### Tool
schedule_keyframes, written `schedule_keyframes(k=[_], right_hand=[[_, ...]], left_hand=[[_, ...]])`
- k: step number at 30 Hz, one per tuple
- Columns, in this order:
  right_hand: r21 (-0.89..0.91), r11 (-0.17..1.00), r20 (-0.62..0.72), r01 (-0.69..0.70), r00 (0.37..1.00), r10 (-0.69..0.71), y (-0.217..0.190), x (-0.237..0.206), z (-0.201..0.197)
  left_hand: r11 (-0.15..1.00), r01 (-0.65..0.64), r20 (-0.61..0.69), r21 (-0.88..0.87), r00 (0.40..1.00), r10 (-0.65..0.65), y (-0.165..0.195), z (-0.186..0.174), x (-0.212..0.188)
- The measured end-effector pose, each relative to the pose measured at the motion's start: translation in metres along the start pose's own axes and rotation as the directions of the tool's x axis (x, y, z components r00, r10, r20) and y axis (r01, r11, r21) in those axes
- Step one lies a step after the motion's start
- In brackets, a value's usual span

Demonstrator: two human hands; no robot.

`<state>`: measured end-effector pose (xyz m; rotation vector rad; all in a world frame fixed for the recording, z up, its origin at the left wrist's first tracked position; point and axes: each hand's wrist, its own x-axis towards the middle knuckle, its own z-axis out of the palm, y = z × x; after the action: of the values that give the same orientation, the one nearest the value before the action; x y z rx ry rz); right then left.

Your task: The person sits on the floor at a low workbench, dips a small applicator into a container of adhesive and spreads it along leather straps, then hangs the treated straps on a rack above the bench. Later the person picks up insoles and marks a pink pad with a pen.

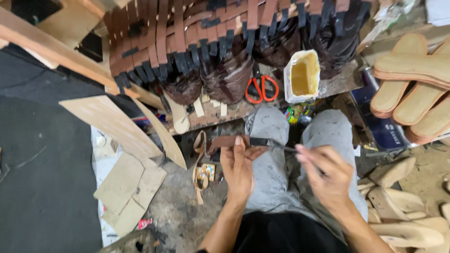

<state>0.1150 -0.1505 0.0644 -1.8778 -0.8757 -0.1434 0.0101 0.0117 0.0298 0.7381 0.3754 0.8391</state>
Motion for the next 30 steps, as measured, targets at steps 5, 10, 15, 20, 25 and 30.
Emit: schedule_keyframes(k=[5,10,15,20,25,30], right_hand=[[-0.026,0.965,0.045,-0.262,0.964,0.263,-0.01,0.004,-0.001],[-0.009,0.993,0.054,-0.117,0.992,0.118,-0.012,0.003,0.002],[0.036,0.983,-0.007,-0.18,0.984,0.181,-0.002,0.0,0.008],[-0.044,0.984,0.087,-0.172,0.981,0.175,0.008,-0.001,0.016],[-0.089,0.973,0.048,-0.214,0.975,0.218,0.047,0.01,0.015],[-0.027,0.977,-0.055,-0.214,0.976,0.212,0.081,0.012,0.004]], left_hand=[[0.962,-0.063,-0.046,0.267,0.996,0.078,0.005,0.005,-0.003],[0.942,-0.05,-0.088,0.331,0.993,0.083,0.002,0.01,-0.006],[0.936,-0.072,-0.13,0.345,0.984,0.124,0.0,0.006,-0.005],[0.956,-0.046,-0.117,0.29,0.99,0.083,0.001,0.008,-0.002],[0.87,-0.087,0.009,0.486,0.995,0.095,0.021,-0.005,0.013],[0.787,0.099,-0.005,0.609,0.993,-0.121,0.056,-0.016,0.029]])
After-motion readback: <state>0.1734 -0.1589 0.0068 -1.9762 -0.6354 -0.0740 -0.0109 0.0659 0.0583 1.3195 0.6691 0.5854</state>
